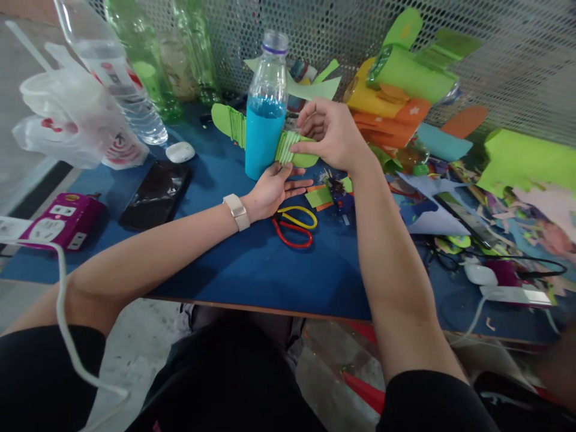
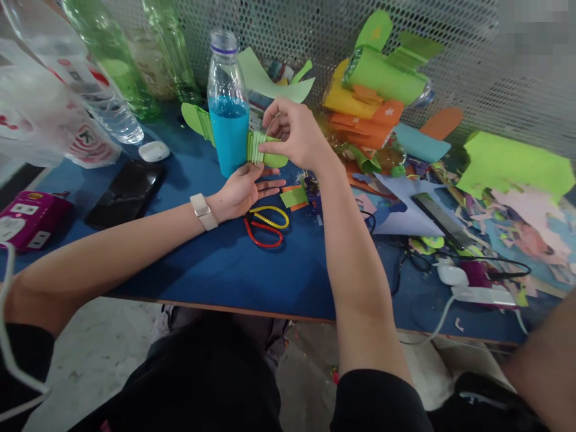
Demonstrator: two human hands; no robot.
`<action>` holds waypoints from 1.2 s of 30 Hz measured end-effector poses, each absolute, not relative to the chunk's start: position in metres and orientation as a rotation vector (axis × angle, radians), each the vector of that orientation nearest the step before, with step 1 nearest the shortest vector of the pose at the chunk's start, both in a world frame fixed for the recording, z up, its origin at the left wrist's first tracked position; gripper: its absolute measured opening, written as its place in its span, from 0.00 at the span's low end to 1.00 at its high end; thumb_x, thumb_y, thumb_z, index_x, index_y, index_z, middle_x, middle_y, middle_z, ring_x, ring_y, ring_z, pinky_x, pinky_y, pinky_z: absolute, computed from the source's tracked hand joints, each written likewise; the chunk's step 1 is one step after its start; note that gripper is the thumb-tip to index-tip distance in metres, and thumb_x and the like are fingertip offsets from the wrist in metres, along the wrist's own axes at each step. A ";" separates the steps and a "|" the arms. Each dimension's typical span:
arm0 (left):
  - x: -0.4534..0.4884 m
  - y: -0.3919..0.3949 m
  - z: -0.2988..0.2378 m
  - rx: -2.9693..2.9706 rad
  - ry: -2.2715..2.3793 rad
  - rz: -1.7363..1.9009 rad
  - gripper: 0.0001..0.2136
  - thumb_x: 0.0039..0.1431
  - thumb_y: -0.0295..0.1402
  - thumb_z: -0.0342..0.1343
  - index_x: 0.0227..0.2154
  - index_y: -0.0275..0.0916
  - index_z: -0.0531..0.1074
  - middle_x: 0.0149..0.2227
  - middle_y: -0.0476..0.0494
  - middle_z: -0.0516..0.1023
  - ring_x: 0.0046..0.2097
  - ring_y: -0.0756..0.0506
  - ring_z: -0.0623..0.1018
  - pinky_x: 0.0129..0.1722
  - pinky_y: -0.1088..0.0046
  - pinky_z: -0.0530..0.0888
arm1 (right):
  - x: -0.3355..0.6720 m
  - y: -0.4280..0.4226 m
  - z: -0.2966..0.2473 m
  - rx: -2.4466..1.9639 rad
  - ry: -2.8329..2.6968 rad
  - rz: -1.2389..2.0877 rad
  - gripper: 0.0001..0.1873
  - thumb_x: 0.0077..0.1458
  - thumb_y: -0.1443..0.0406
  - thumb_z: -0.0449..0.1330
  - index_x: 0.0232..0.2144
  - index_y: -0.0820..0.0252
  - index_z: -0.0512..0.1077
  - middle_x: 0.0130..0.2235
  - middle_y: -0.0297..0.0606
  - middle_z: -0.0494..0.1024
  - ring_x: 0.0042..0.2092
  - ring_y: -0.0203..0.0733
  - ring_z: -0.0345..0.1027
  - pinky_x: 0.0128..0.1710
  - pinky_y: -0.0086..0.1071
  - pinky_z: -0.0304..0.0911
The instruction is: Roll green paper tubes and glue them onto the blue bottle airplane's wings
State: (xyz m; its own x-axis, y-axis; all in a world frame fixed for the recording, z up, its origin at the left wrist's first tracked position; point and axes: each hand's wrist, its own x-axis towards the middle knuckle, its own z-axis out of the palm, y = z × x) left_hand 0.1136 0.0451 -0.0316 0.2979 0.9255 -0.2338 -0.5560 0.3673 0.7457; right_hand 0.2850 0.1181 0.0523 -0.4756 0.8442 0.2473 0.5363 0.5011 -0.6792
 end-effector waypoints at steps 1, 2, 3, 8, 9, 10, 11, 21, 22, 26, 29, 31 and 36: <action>0.114 0.045 -0.031 0.603 0.731 1.069 0.08 0.84 0.35 0.55 0.43 0.41 0.67 0.54 0.38 0.84 0.60 0.36 0.88 0.71 0.48 0.76 | 0.284 0.119 0.051 -1.119 -2.187 0.693 0.35 0.48 0.36 0.80 0.44 0.47 0.75 0.43 0.42 0.84 0.50 0.59 0.78 0.46 0.50 0.76; 0.114 0.045 -0.031 0.604 0.734 1.069 0.08 0.84 0.35 0.55 0.44 0.41 0.67 0.54 0.38 0.84 0.60 0.36 0.88 0.71 0.49 0.76 | 0.283 0.120 0.049 -1.112 -2.193 0.680 0.34 0.49 0.35 0.79 0.44 0.48 0.75 0.42 0.42 0.84 0.49 0.59 0.78 0.47 0.50 0.76; 0.114 0.045 -0.031 0.604 0.736 1.068 0.08 0.84 0.35 0.56 0.44 0.42 0.67 0.54 0.38 0.84 0.60 0.36 0.88 0.71 0.49 0.76 | 0.283 0.121 0.048 -1.110 -2.197 0.670 0.33 0.50 0.35 0.79 0.43 0.48 0.76 0.42 0.43 0.84 0.49 0.59 0.78 0.46 0.51 0.76; 0.114 0.046 -0.030 0.583 0.747 1.070 0.08 0.84 0.34 0.56 0.43 0.41 0.67 0.53 0.38 0.84 0.59 0.37 0.88 0.70 0.51 0.77 | 0.280 0.121 0.049 -1.174 -2.253 0.620 0.27 0.54 0.38 0.78 0.34 0.51 0.77 0.36 0.41 0.82 0.44 0.56 0.75 0.44 0.49 0.74; 0.114 0.046 -0.029 0.580 0.751 1.072 0.08 0.84 0.34 0.55 0.43 0.41 0.67 0.52 0.38 0.84 0.59 0.37 0.88 0.70 0.52 0.77 | 0.280 0.120 0.049 -1.185 -2.263 0.602 0.26 0.56 0.39 0.77 0.33 0.51 0.77 0.35 0.40 0.81 0.43 0.54 0.74 0.44 0.49 0.74; 0.114 0.045 -0.029 0.580 0.755 1.074 0.08 0.84 0.34 0.55 0.43 0.41 0.67 0.51 0.39 0.84 0.59 0.37 0.88 0.70 0.52 0.77 | 0.279 0.120 0.049 -1.194 -2.270 0.581 0.26 0.56 0.40 0.77 0.31 0.51 0.76 0.34 0.39 0.80 0.42 0.53 0.73 0.43 0.49 0.74; 0.114 0.045 -0.028 0.578 0.761 1.077 0.08 0.84 0.34 0.54 0.43 0.41 0.67 0.50 0.39 0.84 0.58 0.38 0.88 0.70 0.52 0.77 | 0.279 0.120 0.049 -1.200 -2.273 0.559 0.26 0.57 0.41 0.77 0.30 0.52 0.76 0.33 0.39 0.79 0.41 0.52 0.72 0.43 0.48 0.73; 0.115 0.044 -0.025 0.574 0.778 1.093 0.11 0.84 0.32 0.56 0.40 0.41 0.65 0.45 0.42 0.85 0.55 0.39 0.89 0.67 0.54 0.79 | 0.278 0.118 0.053 -1.209 -2.290 0.511 0.28 0.56 0.41 0.77 0.26 0.52 0.72 0.25 0.33 0.67 0.35 0.46 0.64 0.38 0.44 0.67; 0.115 0.044 -0.026 0.578 0.775 1.096 0.11 0.83 0.32 0.57 0.40 0.41 0.65 0.46 0.41 0.85 0.56 0.39 0.89 0.67 0.54 0.79 | 0.278 0.119 0.054 -1.213 -2.307 0.499 0.29 0.56 0.41 0.77 0.25 0.51 0.71 0.25 0.33 0.66 0.35 0.47 0.63 0.37 0.44 0.67; 0.114 0.045 -0.027 0.583 0.786 1.099 0.08 0.83 0.32 0.58 0.43 0.42 0.67 0.48 0.41 0.86 0.58 0.38 0.88 0.69 0.52 0.78 | 0.276 0.118 0.054 -1.238 -2.395 0.437 0.34 0.57 0.43 0.78 0.22 0.51 0.61 0.24 0.33 0.60 0.35 0.46 0.58 0.36 0.44 0.63; 0.114 0.046 -0.028 0.574 0.793 1.080 0.06 0.83 0.33 0.58 0.44 0.42 0.69 0.47 0.40 0.86 0.59 0.38 0.88 0.70 0.51 0.77 | 0.270 0.114 0.056 -1.255 -2.405 0.406 0.37 0.60 0.48 0.77 0.21 0.52 0.55 0.24 0.31 0.54 0.33 0.44 0.53 0.36 0.44 0.59; 0.114 0.046 -0.027 0.574 0.798 1.068 0.06 0.82 0.33 0.59 0.45 0.41 0.69 0.48 0.40 0.86 0.58 0.38 0.88 0.70 0.51 0.76 | 0.268 0.111 0.058 -1.261 -2.413 0.399 0.39 0.61 0.51 0.77 0.20 0.52 0.51 0.24 0.30 0.50 0.31 0.42 0.48 0.36 0.44 0.56; 0.114 0.045 -0.026 0.608 0.810 1.062 0.09 0.85 0.34 0.53 0.43 0.40 0.70 0.49 0.36 0.86 0.57 0.38 0.88 0.69 0.52 0.77 | 0.266 0.111 0.056 -1.281 -2.410 0.435 0.34 0.59 0.54 0.79 0.21 0.52 0.57 0.25 0.30 0.53 0.33 0.42 0.51 0.39 0.44 0.60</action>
